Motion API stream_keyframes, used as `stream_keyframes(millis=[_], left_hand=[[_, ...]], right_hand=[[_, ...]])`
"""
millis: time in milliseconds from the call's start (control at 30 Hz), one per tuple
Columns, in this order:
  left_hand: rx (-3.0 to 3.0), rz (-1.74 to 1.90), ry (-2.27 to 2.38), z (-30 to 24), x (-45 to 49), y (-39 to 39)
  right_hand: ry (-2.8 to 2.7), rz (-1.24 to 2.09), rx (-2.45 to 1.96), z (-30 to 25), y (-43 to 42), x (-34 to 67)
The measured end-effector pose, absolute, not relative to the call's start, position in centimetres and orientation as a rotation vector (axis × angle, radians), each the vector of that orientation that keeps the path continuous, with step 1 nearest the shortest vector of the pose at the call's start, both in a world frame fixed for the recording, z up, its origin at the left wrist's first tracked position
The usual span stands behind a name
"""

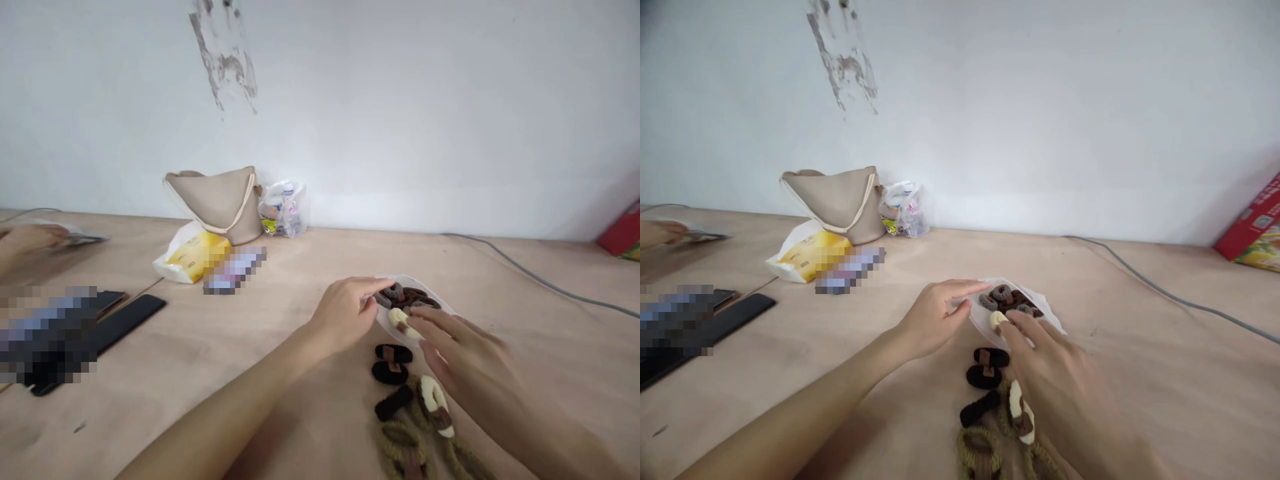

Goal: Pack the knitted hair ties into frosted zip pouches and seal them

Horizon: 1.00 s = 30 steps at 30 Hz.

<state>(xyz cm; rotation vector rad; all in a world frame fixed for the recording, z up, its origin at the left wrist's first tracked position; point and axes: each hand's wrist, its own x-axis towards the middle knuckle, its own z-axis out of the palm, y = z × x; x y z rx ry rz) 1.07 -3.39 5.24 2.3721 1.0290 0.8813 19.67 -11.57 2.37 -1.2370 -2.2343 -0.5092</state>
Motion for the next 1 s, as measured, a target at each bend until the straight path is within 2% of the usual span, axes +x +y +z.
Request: stream_keyframes(millis=[233, 433, 667, 1000], left_hand=[[2.361, 0.901, 1.034, 5.1, 1.2, -3.3], [2.37, 0.899, 1.04, 5.0, 1.1, -3.3], [2.347, 0.891, 1.029, 5.6, 1.1, -3.6], [2.352, 0.899, 1.044, 5.6, 1.1, -3.5]], right_hand=[[-2.443, -0.11, -1.212, -0.9, -14.8, 21.9], [-2.337, -0.115, -1.347, -0.8, -14.8, 21.3], [-2.027, -0.195, -1.248, 1.5, -12.5, 21.8], [-2.132, -0.089, -1.511, -1.8, -12.8, 25.2]])
